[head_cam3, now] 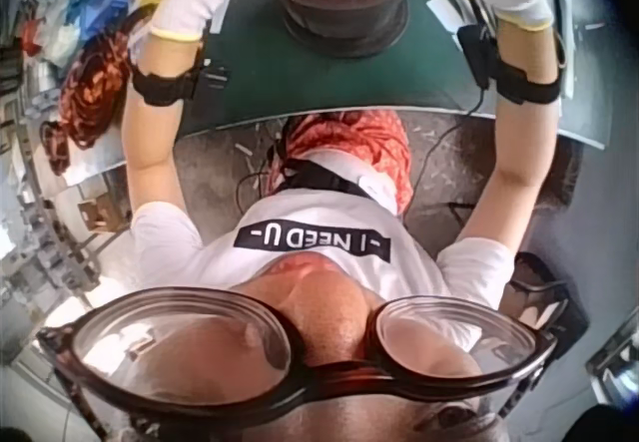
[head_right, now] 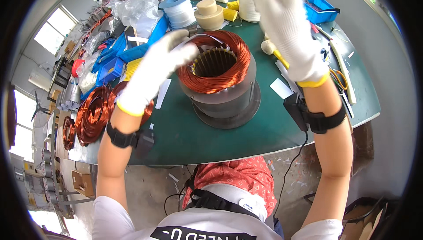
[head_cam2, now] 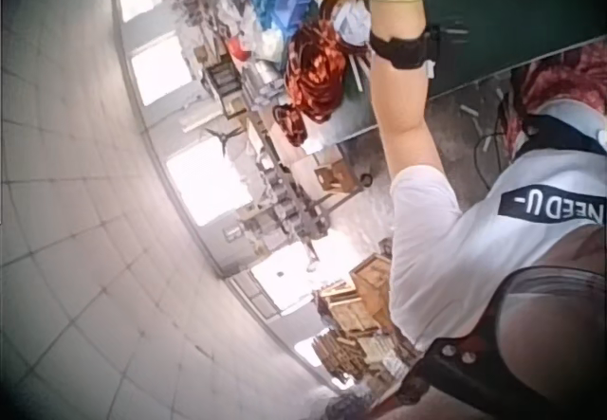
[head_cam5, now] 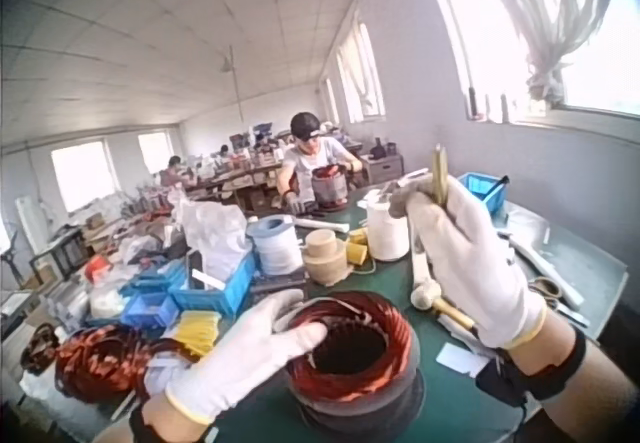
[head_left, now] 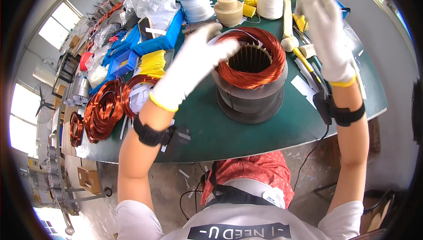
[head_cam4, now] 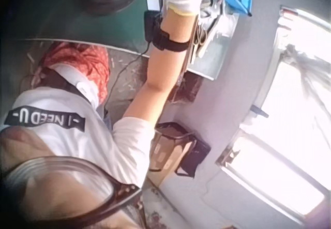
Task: Manually inserting copper wire coils and insulation into a motor stator core.
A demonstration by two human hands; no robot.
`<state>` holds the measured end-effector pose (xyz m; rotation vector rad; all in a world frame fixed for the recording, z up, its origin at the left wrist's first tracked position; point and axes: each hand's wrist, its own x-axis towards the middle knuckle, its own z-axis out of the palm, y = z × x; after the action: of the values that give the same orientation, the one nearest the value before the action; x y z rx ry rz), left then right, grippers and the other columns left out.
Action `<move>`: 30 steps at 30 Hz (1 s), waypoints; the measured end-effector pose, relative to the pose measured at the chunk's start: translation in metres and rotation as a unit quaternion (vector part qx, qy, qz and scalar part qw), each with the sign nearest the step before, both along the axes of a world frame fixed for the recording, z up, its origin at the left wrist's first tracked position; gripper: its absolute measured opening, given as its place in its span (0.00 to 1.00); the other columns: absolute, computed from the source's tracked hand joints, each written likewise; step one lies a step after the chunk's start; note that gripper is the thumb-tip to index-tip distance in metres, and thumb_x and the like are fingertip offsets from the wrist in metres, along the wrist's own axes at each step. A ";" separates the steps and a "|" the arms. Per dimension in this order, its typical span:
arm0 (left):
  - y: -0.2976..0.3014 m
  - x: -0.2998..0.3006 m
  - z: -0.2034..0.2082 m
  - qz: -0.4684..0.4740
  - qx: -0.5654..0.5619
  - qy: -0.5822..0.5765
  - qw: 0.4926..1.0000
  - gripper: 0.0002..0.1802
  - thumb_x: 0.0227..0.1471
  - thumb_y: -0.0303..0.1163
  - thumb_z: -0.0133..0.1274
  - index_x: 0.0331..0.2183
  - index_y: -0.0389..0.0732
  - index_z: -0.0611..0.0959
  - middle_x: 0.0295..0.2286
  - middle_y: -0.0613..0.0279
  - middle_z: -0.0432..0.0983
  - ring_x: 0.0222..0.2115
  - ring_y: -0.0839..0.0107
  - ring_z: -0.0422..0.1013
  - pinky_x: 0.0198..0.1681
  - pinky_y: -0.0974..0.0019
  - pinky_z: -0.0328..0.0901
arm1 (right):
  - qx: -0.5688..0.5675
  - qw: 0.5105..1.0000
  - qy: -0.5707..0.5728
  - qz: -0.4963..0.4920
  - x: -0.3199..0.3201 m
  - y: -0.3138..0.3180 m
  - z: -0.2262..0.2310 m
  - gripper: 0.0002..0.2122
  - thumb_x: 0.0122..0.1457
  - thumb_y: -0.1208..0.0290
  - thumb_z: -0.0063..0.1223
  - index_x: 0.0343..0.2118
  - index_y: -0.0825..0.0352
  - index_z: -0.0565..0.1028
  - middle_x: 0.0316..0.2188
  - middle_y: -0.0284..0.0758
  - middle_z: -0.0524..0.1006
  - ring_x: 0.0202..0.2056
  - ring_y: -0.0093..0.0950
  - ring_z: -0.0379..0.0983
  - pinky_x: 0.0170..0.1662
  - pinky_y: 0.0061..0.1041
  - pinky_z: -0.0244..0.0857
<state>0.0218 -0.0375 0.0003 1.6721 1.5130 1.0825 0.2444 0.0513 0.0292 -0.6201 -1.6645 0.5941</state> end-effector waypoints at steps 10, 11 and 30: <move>0.020 -0.011 -0.008 0.048 0.070 0.154 0.984 0.28 0.47 0.29 0.57 0.51 0.30 0.75 0.46 0.48 0.75 0.46 0.64 0.73 0.51 0.64 0.66 | 0.176 0.917 -0.355 -0.043 -0.038 0.013 0.001 0.10 0.58 0.67 0.54 0.33 0.70 0.77 0.27 0.40 0.76 0.24 0.31 0.71 0.31 0.30 0.66; 0.023 -0.009 -0.004 0.044 0.073 0.151 0.985 0.28 0.47 0.29 0.57 0.51 0.30 0.75 0.46 0.48 0.75 0.46 0.64 0.73 0.51 0.64 0.66 | 0.120 0.927 -0.352 -0.039 -0.041 0.013 -0.006 0.11 0.58 0.66 0.55 0.33 0.71 0.77 0.27 0.43 0.76 0.26 0.33 0.74 0.32 0.31 0.67; 0.070 -0.015 0.001 -0.090 0.032 0.110 0.989 0.19 0.56 0.38 0.56 0.42 0.31 0.80 0.34 0.55 0.80 0.36 0.71 0.76 0.41 0.67 0.69 | -0.074 0.959 -0.274 0.015 -0.034 0.022 -0.028 0.16 0.54 0.69 0.44 0.39 0.74 0.78 0.28 0.51 0.79 0.35 0.44 0.78 0.45 0.34 0.69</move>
<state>0.0063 0.0324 0.0018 1.9856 1.4391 0.8833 0.2101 0.0737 0.0016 -0.9314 -2.1612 0.6058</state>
